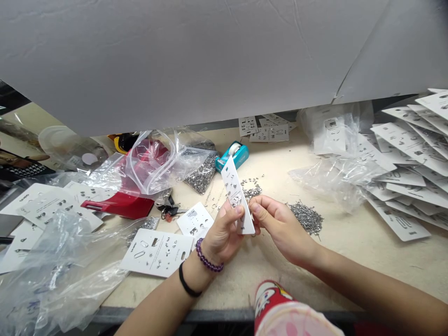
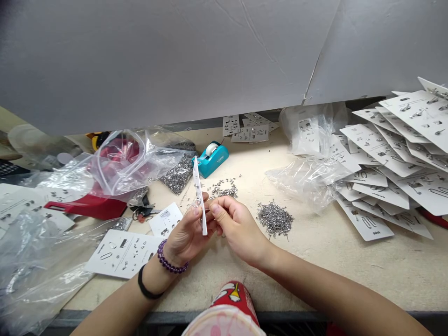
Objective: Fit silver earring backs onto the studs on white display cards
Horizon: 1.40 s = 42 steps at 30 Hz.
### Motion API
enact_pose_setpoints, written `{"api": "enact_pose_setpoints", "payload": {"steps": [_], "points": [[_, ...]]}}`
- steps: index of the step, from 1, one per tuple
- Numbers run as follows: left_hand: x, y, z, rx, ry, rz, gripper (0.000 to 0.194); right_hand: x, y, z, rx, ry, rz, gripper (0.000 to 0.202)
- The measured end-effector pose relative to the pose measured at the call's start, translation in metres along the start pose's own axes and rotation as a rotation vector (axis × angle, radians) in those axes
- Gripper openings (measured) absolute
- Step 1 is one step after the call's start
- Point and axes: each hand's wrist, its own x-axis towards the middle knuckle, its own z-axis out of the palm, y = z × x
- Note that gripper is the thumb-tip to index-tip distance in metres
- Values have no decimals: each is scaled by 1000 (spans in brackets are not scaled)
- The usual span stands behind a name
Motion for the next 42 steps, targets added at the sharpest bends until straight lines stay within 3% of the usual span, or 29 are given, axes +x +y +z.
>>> {"api": "enact_pose_setpoints", "payload": {"steps": [7, 13, 17, 31, 38, 42], "points": [[0, -7, 2, 16, 102, 84, 33, -2, 3, 1, -76, 49, -10, 33], [0, -10, 3, -30, 95, 94, 28, -2, 7, 3, -92, 70, -40, 28], [-2, -6, 5, -65, 21, 44, 23, -3, 4, 3, -82, 48, -68, 22], [-4, -6, 8, -113, -35, -15, 22, -6, 0, -5, -309, 39, -178, 14], [-2, -12, 3, -161, 84, -31, 29, -4, 1, -9, -373, 30, -186, 15], [-1, -10, 1, -104, 0, -68, 26, -4, 0, -12, -388, 58, -209, 15]]}}
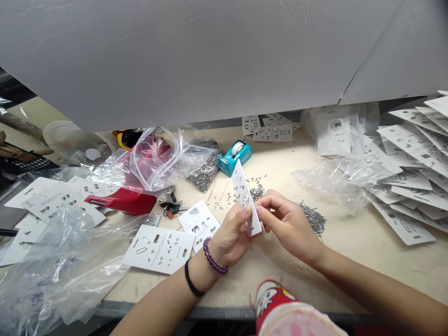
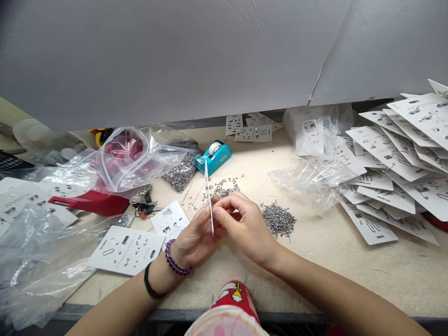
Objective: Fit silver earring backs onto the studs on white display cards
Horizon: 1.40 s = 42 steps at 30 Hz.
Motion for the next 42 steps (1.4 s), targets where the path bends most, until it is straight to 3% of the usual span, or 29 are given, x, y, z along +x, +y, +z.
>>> {"api": "enact_pose_setpoints", "payload": {"steps": [4, 7, 13, 16, 20, 23, 27, 32, 37, 42], "points": [[-1, 10, 0, 10, -91, -61, 30, 5, -1, -4, 16, 107, -39, 14], [-1, 16, 1, 72, -79, -50, 27, 9, 0, -7, 21, 175, -107, 11], [4, 23, -1, 250, 70, 218, 29, 13, 2, -15, -23, 116, -171, 10], [4, 30, -3, 264, 44, 363, 27, 18, 10, -22, -142, 95, -135, 15], [-1, 44, -3, 184, -7, 459, 25, 24, 22, -27, -465, 54, -179, 16], [-6, 53, 0, 32, -28, 434, 30, 25, 28, -24, -741, -82, -244, 17], [-8, 54, -1, -191, -84, 293, 40, 28, 30, -10, -1054, -184, -251, 16], [-7, 44, -2, -377, -110, 151, 20, 31, 34, 0, -1231, -192, -277, 20], [-7, 36, 1, -459, -127, 13, 19, 32, 33, -1, -1134, -153, -268, 15], [-6, 28, 3, -410, -79, -54, 24, 22, 7, -11, -406, 158, -224, 12]]}}
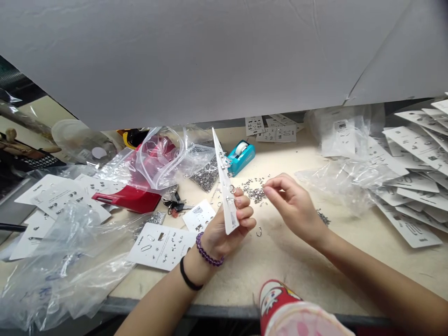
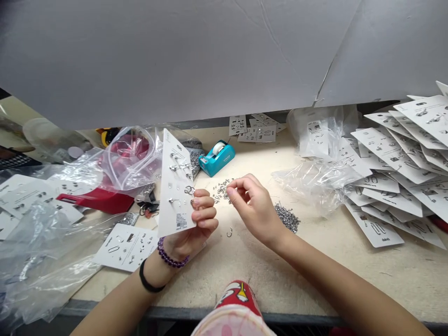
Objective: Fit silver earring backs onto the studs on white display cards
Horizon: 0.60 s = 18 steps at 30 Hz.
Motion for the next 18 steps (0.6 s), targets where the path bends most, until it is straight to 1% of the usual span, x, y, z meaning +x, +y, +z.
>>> {"api": "enact_pose_setpoints", "payload": {"steps": [2, 5, 7, 9, 12, 18], "points": [[1, -4, -2, 41, 43, -24, 27, -6, -9, -4, 174, 36, 38, 13], [2, -12, -5, 112, 89, -32, 31, -16, -16, 0, 318, -37, 79, 11], [3, -16, -8, 154, 97, -30, 31, -22, -16, 5, 410, -95, 130, 12], [3, -18, -9, 182, 95, -29, 32, -24, -16, 9, 480, -120, 177, 12], [4, -19, -10, 213, 100, -27, 33, -24, -16, 12, 519, -113, 198, 12], [3, -20, -8, 277, 120, -13, 34, -24, -17, 12, 526, -107, 207, 14]]}}
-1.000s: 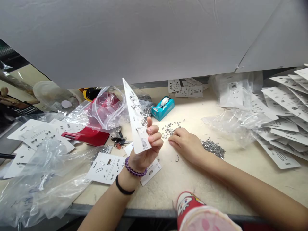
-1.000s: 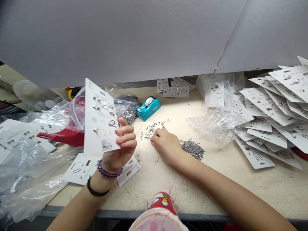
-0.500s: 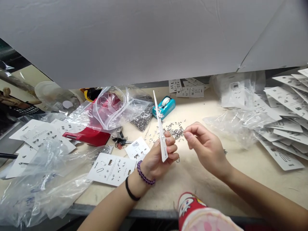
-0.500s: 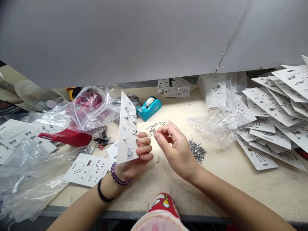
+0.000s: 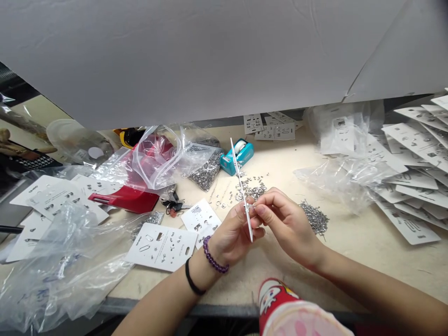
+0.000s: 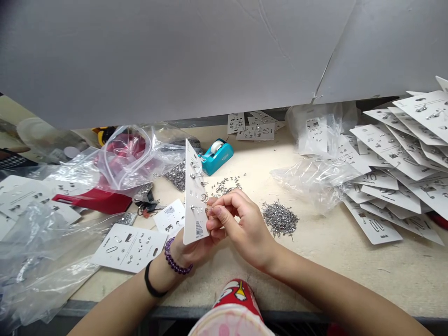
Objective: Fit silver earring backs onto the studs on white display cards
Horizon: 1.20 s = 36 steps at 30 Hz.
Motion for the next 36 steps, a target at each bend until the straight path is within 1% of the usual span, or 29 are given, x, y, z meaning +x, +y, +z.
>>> {"api": "enact_pose_setpoints", "payload": {"steps": [5, 11, 19, 23, 26, 30, 32, 34, 36], "points": [[0, 0, 0, -8, -22, -10, 30, 0, 0, 1, 26, -7, 6, 13], [1, -1, -4, -47, -69, 1, 21, 0, 0, 0, 11, 3, -1, 15], [0, 0, -1, -50, -42, -10, 31, 0, 1, 1, 25, -7, -25, 13], [0, 0, -2, -23, -4, -5, 32, -1, 1, 1, 19, -22, -39, 13], [0, -1, -4, 31, 16, 15, 31, -1, 3, 0, -75, -10, -103, 12], [0, -2, -3, 76, 4, 54, 27, -1, 2, -2, -317, 47, -270, 6], [0, -3, -3, 89, 6, 72, 26, 0, 2, -3, -408, 63, -325, 5], [0, -4, -3, 108, 17, 81, 26, 1, 1, -4, -463, 71, -348, 6], [1, -5, -4, 128, 32, 84, 27, 0, 1, -4, -485, 72, -337, 7]]}}
